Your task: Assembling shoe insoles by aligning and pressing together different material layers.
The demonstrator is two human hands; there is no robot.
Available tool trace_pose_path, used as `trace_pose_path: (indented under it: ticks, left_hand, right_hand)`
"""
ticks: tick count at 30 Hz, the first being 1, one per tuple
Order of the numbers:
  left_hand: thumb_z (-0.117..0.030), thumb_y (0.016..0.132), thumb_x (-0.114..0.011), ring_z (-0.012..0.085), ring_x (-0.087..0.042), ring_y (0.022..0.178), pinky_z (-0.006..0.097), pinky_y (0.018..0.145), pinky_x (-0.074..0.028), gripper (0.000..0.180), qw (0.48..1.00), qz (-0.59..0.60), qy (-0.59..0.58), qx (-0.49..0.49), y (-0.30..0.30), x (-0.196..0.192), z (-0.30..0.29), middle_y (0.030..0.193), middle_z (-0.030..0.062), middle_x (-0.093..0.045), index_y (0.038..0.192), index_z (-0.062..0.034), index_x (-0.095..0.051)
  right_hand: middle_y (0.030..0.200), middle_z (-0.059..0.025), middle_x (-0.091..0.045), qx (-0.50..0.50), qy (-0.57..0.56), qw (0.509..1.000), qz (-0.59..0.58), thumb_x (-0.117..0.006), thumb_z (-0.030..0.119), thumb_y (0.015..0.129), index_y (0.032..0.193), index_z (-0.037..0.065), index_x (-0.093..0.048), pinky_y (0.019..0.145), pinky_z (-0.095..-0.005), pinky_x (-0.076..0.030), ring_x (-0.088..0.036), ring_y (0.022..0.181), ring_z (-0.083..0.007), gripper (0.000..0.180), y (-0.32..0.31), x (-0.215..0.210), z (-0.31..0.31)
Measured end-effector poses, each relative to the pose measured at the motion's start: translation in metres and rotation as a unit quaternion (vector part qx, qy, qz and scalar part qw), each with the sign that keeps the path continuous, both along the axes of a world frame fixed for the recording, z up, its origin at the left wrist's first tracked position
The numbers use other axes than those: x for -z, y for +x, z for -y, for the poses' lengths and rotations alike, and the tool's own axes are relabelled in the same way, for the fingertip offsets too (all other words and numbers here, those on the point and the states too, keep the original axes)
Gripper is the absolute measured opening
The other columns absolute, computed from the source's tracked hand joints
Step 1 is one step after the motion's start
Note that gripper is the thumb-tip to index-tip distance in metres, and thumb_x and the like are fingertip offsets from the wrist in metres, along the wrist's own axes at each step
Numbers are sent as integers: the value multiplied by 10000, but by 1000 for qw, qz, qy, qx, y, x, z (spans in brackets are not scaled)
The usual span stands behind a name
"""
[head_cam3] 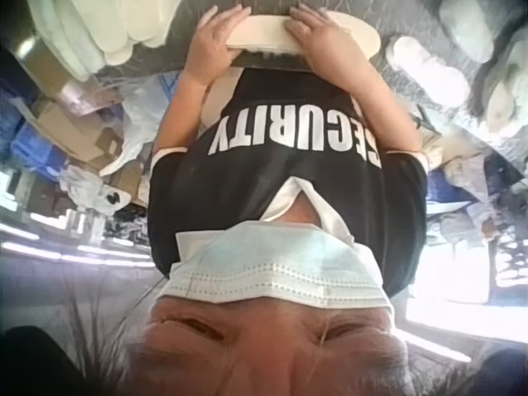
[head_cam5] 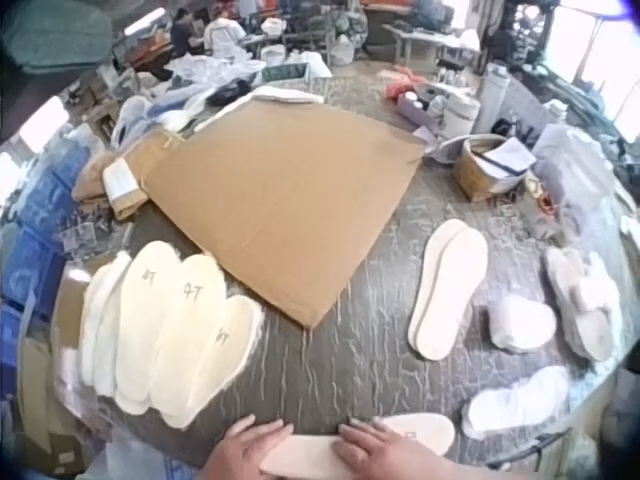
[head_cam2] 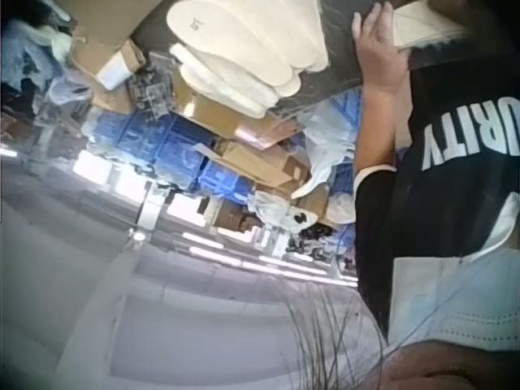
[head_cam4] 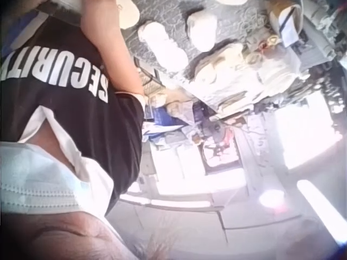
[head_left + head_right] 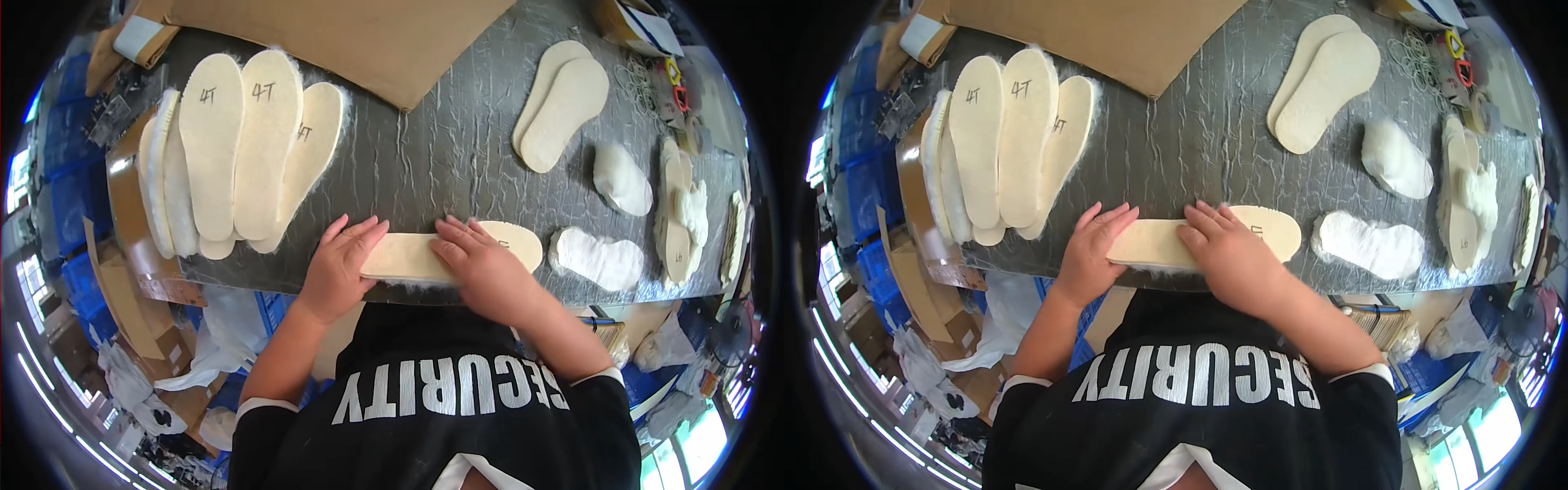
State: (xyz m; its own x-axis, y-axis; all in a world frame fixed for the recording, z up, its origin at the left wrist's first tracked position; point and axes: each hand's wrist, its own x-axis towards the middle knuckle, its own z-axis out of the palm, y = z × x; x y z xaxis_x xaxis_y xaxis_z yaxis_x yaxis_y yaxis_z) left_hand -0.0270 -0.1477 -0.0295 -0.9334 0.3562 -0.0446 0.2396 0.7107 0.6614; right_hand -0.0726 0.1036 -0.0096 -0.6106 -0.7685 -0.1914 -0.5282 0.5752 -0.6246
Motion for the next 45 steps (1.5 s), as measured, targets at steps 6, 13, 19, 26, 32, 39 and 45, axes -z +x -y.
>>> trace_pose_path:
  ticks: [6, 13, 19, 26, 32, 39, 45]
  left_hand:
    - [-12, 628, -750, 214, -631, 921, 364, 960, -396, 482, 991, 55, 125, 17, -4, -16, 5, 1040, 44, -685, 1094, -91, -655]
    - [-57, 681, -762, 269, -622, 977, 361, 889, -471, 411, 984, 64, 164, -4, 2, -21, -2, 1068, 110, -672, 1075, -29, -649]
    - [-152, 778, -773, 286, -589, 1058, 352, 889, -483, 350, 963, 54, 258, -50, 11, -13, -5, 1130, 153, -650, 1066, 4, -651]
    - [-54, 780, -739, 300, -561, 1137, 370, 959, -444, 224, 959, 38, 275, -53, 11, -10, -9, 1167, 144, -648, 994, -18, -684]
    - [-5, 738, -765, 308, -525, 1191, 365, 972, -451, 367, 954, -26, 292, -58, 0, -18, -12, 1311, 174, -544, 1082, -13, -636]
    - [-72, 889, -665, 84, -578, 849, 227, 741, -478, 212, 808, 158, 489, -290, 9, -25, -43, 950, 44, -639, 1056, 27, -579]
    - [-52, 880, -665, 62, -575, 758, 224, 709, -483, 64, 821, 177, 474, -265, 6, -37, -53, 834, 0, -639, 891, 1, -631]
  right_hand:
    - [914, -169, -678, -17, 66, 988, 137, -654, 122, 753, 1135, 74, -596, 738, -425, -516, -666, 838, -321, 389, -34, -42, -2]
    - [856, -114, -695, 18, 55, 997, 50, -695, 332, 784, 1092, 106, -648, 672, -412, -514, -665, 766, -312, 385, -13, -34, 13]
    - [794, -83, -678, 49, -8, 998, -46, -664, 352, 809, 960, 78, -650, 663, -371, -508, -674, 760, -245, 313, 2, -22, 17]
    - [966, -144, -670, 78, -56, 990, -99, -717, 398, 749, 1104, 49, -614, 832, -392, -510, -662, 908, -292, 508, 16, -18, 21]
    - [1190, -218, -556, 74, -8, 992, 106, -842, 285, 623, 1445, 65, -297, 962, -442, -439, -562, 1094, -388, 1010, -7, -17, 28]
    - [1298, -270, -481, 278, -168, 934, 150, -874, 306, 613, 1442, 16, -272, 991, -413, -437, -517, 1184, -403, 1065, 6, -18, 37]
    - [1263, -253, -515, 275, -249, 898, 235, -845, 306, 680, 1385, -27, -332, 988, -403, -438, -540, 1166, -346, 933, 8, -16, 33]
